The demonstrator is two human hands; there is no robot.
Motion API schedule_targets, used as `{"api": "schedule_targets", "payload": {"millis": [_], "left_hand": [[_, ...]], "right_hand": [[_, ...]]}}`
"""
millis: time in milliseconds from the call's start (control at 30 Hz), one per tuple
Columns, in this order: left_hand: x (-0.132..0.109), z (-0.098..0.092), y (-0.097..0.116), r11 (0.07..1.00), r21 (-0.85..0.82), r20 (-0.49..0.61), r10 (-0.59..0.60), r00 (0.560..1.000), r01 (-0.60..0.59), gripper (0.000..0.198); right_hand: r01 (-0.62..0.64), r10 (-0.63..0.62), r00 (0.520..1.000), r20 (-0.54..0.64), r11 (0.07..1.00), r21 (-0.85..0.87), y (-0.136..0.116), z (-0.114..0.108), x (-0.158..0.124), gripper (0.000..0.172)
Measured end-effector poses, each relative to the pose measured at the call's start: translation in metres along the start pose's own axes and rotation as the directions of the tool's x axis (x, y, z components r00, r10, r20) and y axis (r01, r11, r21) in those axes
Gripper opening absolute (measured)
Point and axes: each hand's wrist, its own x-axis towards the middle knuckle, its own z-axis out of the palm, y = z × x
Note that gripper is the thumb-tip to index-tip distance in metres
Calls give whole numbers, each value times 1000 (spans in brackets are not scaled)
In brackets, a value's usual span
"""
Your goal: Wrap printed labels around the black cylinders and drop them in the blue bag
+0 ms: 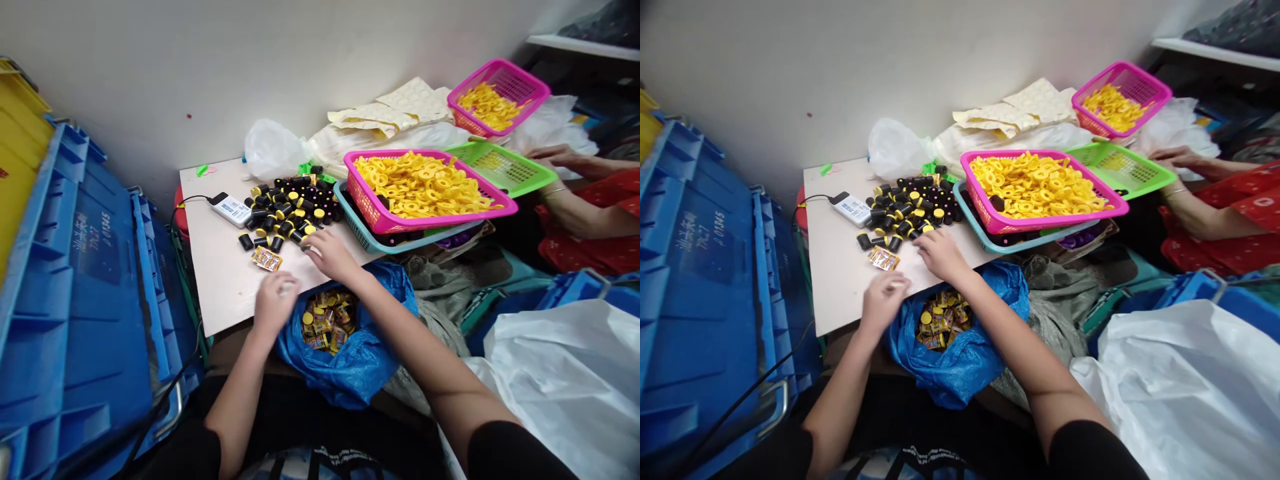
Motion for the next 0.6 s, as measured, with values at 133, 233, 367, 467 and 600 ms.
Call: {"api": "schedule_targets", "payload": {"millis": [133, 233, 367, 467, 600], "left_hand": [[51, -20, -38, 952, 183, -376, -165, 912, 247, 31], [72, -27, -53, 930, 92, -284, -319, 904, 356, 43], [77, -28, -57, 936, -128, -283, -351, 892, 328, 35], [73, -34, -54, 930, -205, -273, -353, 895, 305, 21], [65, -46, -42, 926, -317, -186, -273, 944, 205, 23]], "right_hand": [[212, -181, 976, 119, 909, -360, -11, 38, 51, 28], [292, -235, 955, 181, 855, -429, -6, 52, 67, 24], [323, -288, 946, 145, 841, -433, 1, 49, 65, 22], [228, -219, 974, 65, 903, -365, -3, 38, 51, 22], [68, -67, 997, -28, 997, 27, -14, 18, 23, 25]]}}
